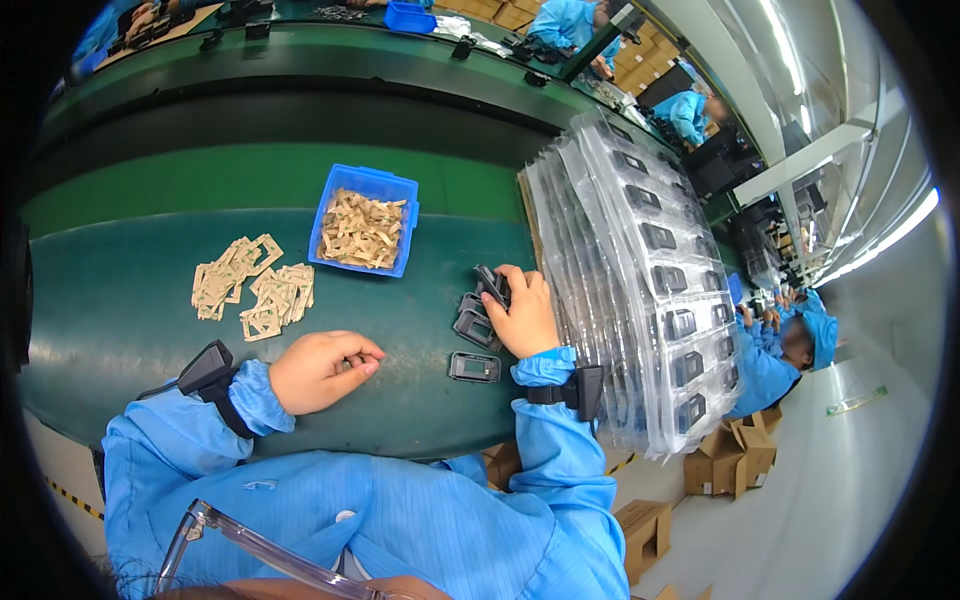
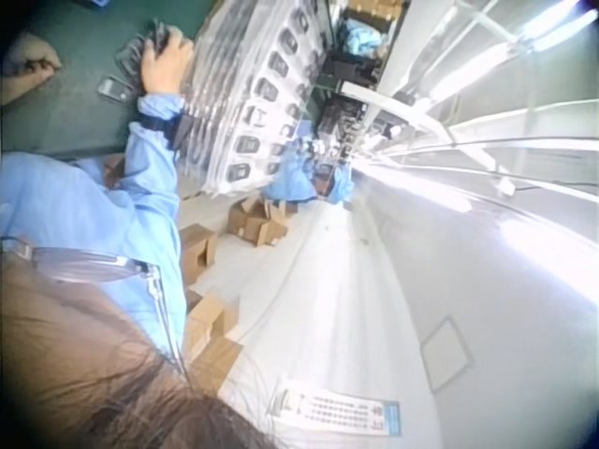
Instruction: The person is assembling small electronic components on a factory assembly line.
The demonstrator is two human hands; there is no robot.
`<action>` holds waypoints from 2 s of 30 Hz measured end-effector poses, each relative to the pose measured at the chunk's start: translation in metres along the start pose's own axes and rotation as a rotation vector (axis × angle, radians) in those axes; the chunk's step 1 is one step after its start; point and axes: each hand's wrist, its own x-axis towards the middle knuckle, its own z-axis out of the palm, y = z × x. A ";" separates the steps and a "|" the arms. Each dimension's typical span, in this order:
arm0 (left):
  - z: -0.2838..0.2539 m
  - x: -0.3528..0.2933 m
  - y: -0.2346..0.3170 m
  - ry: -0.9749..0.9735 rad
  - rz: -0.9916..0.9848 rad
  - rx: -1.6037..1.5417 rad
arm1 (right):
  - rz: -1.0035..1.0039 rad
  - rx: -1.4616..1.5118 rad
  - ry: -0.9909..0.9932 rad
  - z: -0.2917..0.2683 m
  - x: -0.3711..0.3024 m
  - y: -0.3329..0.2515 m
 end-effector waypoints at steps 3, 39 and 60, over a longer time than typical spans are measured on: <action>0.001 -0.001 0.001 -0.015 0.018 0.020 | 0.095 -0.037 -0.002 -0.001 0.006 0.006; 0.006 -0.014 0.029 0.189 0.420 -0.018 | 0.627 1.847 -0.303 0.009 -0.079 -0.154; 0.002 -0.027 0.025 0.109 0.657 0.154 | 0.414 1.519 -0.309 -0.162 -0.132 -0.119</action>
